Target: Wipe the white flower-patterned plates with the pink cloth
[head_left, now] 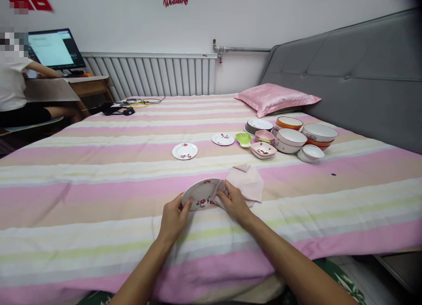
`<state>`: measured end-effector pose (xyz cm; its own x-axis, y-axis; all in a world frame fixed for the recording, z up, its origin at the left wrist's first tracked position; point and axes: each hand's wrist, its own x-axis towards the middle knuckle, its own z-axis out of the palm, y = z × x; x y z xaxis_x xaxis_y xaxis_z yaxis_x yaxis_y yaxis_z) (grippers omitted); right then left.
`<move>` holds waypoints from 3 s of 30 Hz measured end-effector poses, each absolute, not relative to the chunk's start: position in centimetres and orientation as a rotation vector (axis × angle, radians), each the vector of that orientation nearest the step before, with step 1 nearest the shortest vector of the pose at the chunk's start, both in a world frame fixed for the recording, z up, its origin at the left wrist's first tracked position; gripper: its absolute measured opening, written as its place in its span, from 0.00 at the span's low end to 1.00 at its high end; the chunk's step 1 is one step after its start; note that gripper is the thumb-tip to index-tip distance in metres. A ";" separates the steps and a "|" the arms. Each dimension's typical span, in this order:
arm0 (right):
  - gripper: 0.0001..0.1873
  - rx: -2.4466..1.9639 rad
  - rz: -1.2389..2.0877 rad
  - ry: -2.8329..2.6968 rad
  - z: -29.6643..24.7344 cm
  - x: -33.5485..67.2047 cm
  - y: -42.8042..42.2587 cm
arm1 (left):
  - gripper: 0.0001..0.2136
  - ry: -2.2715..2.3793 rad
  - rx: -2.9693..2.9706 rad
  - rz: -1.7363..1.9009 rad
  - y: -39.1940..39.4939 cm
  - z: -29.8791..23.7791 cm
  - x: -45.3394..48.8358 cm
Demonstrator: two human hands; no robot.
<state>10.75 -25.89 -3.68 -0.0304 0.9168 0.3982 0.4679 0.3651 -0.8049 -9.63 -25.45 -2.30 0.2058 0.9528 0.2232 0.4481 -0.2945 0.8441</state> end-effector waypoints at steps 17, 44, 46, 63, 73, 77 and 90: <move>0.08 -1.219 0.459 -1.791 -1.2 10.7 -26.9 | 0.12 1.200 2.062 1.049 -25.5 -1.9 -9.5; 0.22 -1.164 -0.043 -1.998 0.3 9.0 -27.4 | 0.13 1.224 2.057 1.045 -25.9 -1.6 -9.3; 0.21 -1.149 -0.094 -2.051 0.5 8.9 -27.4 | 0.13 1.238 2.092 1.039 -26.0 -1.6 -9.4; 0.17 -0.994 0.652 -1.810 3.1 9.6 -28.6 | 0.14 1.242 2.096 1.056 -25.9 -1.9 -9.3; 0.18 -0.876 0.893 -1.678 2.5 10.0 -27.7 | 0.13 1.284 2.106 1.043 -25.9 -1.7 -9.3; 0.17 -0.932 0.796 -1.719 2.3 10.2 -27.5 | 0.13 1.276 2.096 1.052 -25.9 -1.6 -9.3; 0.13 -1.043 0.151 -1.998 0.7 9.9 -26.6 | 0.14 1.242 2.080 1.033 -26.0 -1.5 -9.3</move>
<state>9.94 -26.55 0.70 -0.2869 0.7193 0.6327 0.6163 0.6442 -0.4530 -9.28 -25.96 -1.52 0.2951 0.8887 0.3510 0.5072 -0.4570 0.7307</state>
